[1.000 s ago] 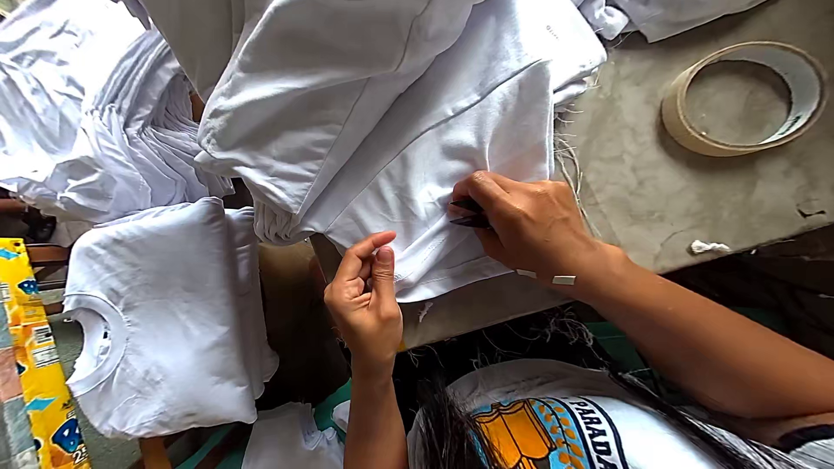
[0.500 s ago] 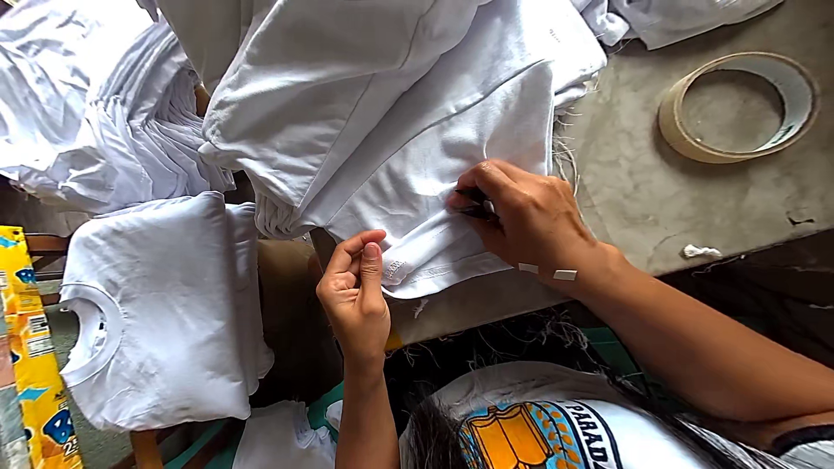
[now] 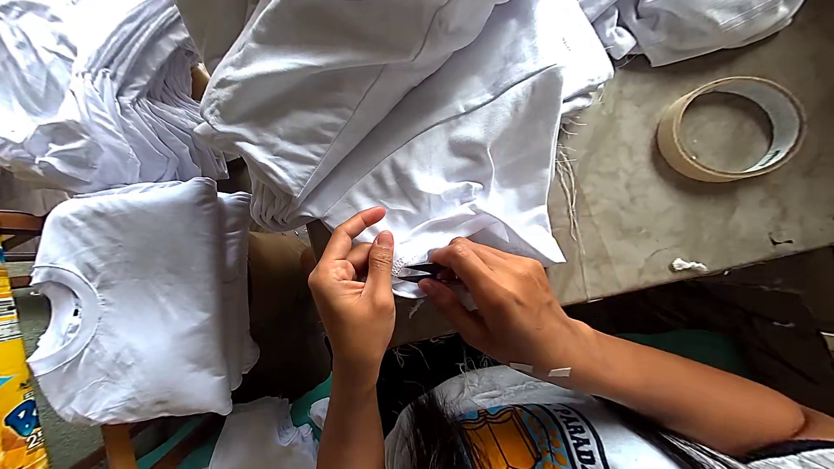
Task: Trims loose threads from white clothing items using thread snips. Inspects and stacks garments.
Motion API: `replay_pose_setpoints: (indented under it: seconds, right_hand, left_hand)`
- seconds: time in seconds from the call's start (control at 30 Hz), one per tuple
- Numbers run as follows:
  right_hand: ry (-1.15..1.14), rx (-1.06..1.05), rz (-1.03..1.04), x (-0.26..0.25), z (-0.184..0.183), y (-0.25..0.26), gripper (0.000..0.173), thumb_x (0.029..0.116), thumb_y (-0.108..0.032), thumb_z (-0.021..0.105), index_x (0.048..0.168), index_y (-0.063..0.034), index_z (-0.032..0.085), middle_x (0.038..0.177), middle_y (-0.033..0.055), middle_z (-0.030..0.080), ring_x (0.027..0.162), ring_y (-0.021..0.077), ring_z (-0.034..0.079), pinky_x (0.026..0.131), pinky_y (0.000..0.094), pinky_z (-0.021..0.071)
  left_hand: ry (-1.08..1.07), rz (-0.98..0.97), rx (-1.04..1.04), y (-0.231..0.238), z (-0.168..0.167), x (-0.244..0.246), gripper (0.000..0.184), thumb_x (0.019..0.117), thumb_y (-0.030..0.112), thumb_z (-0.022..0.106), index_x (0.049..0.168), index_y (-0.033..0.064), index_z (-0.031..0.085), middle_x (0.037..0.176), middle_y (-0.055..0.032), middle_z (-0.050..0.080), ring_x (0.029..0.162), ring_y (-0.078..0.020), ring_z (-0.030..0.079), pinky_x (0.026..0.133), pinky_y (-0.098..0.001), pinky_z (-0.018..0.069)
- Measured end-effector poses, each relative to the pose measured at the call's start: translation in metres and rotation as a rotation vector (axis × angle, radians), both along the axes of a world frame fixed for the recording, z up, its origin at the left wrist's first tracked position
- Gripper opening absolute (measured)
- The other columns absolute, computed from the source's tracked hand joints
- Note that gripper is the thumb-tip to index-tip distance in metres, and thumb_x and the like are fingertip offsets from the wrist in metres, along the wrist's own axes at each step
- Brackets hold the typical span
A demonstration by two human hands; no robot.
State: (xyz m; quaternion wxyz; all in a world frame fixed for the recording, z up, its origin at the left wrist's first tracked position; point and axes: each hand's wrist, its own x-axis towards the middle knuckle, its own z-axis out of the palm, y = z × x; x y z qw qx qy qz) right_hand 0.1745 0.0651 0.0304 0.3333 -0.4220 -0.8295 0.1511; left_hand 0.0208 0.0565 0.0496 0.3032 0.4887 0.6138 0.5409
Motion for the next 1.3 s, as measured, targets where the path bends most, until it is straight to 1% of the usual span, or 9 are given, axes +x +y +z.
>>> replay_pose_setpoints:
  seconds: [0.17,0.4,0.53,0.7,0.8,0.93,1.07,1.13,1.3]
  right_hand:
    - [0.015,-0.017,-0.003,0.004,0.005,0.001,0.026,0.0985,-0.025,0.054,0.090,-0.0043,0.068,0.066,0.0023,0.058,0.056,0.0111,0.055,0.049,0.0239,0.0380]
    - [-0.020,-0.013,-0.024,0.001,0.008,0.001,0.026,0.0963,-0.025,0.054,0.087,-0.0044,0.067,0.061,0.0007,0.052,0.050,0.0104,0.047,0.045,0.0243,0.0308]
    - [-0.032,-0.012,-0.043,0.000,0.008,0.001,0.026,0.0963,-0.026,0.054,0.086,-0.0049,0.066,0.060,0.0002,0.051,0.049,0.0104,0.045,0.044,0.0250,0.0292]
    - [0.168,-0.131,0.072,0.000,0.000,0.002,0.023,0.0977,-0.023,0.057,0.091,-0.0037,0.066,0.065,-0.0003,0.058,0.055,0.0037,0.051,0.050,0.0182,0.0372]
    - [0.221,-0.161,0.117,0.000,-0.002,0.000,0.024,0.0995,-0.023,0.057,0.092,-0.0026,0.066,0.067,0.0003,0.060,0.058,0.0025,0.053,0.053,0.0170,0.0401]
    - [0.191,-0.110,0.110,-0.002,-0.002,0.001,0.023,0.0988,-0.023,0.057,0.091,-0.0034,0.066,0.066,0.0005,0.059,0.057,0.0046,0.052,0.051,0.0185,0.0378]
    - [0.111,-0.051,0.035,0.008,-0.005,0.006,0.029,0.0957,-0.033,0.062,0.088,-0.0044,0.066,0.066,0.0026,0.059,0.055,0.0091,0.052,0.048,0.0230,0.0361]
    - [0.082,-0.039,0.003,0.013,-0.006,0.008,0.031,0.0951,-0.034,0.062,0.088,-0.0038,0.066,0.067,0.0036,0.059,0.055,0.0103,0.052,0.047,0.0241,0.0351]
    - [0.087,-0.017,0.019,0.010,-0.001,0.002,0.026,0.0977,-0.027,0.058,0.087,-0.0043,0.066,0.067,0.0031,0.058,0.057,0.0100,0.051,0.049,0.0229,0.0351]
  left_hand:
    - [0.027,0.003,0.031,0.000,0.001,0.002,0.024,0.0941,-0.003,0.060,0.117,-0.0007,0.067,0.065,0.0108,0.066,0.053,0.0072,0.056,0.051,-0.0101,0.0474]
    - [0.050,0.021,0.063,-0.002,0.001,0.005,0.024,0.0938,-0.002,0.061,0.117,-0.0016,0.067,0.067,0.0105,0.067,0.055,0.0076,0.057,0.052,-0.0103,0.0486]
    - [0.072,0.030,0.070,-0.002,0.001,0.007,0.022,0.0941,-0.002,0.061,0.116,-0.0026,0.067,0.068,0.0098,0.068,0.055,0.0079,0.057,0.052,-0.0100,0.0487]
    - [0.046,0.026,0.089,-0.002,0.000,0.006,0.019,0.0940,-0.003,0.060,0.112,-0.0022,0.068,0.067,0.0096,0.067,0.054,0.0070,0.057,0.052,-0.0105,0.0491]
    - [0.033,0.018,0.114,-0.004,0.002,0.005,0.018,0.0940,-0.005,0.059,0.110,-0.0019,0.069,0.070,0.0091,0.069,0.057,0.0065,0.059,0.054,-0.0107,0.0508]
    - [0.024,0.013,0.134,-0.005,0.001,0.003,0.017,0.0937,-0.006,0.059,0.106,-0.0012,0.069,0.076,0.0086,0.071,0.062,0.0060,0.062,0.058,-0.0115,0.0538]
    - [-0.004,0.016,0.121,-0.006,-0.001,0.002,0.018,0.0936,-0.006,0.059,0.107,-0.0005,0.069,0.077,0.0084,0.072,0.064,0.0049,0.065,0.060,-0.0126,0.0556]
    - [-0.019,0.019,0.114,-0.006,-0.001,0.001,0.019,0.0940,-0.006,0.058,0.108,0.0002,0.069,0.078,0.0090,0.072,0.065,0.0048,0.065,0.061,-0.0125,0.0557]
    - [-0.007,0.023,0.113,-0.005,0.000,0.003,0.018,0.0943,-0.005,0.059,0.109,-0.0001,0.069,0.078,0.0089,0.072,0.065,0.0048,0.065,0.061,-0.0124,0.0554]
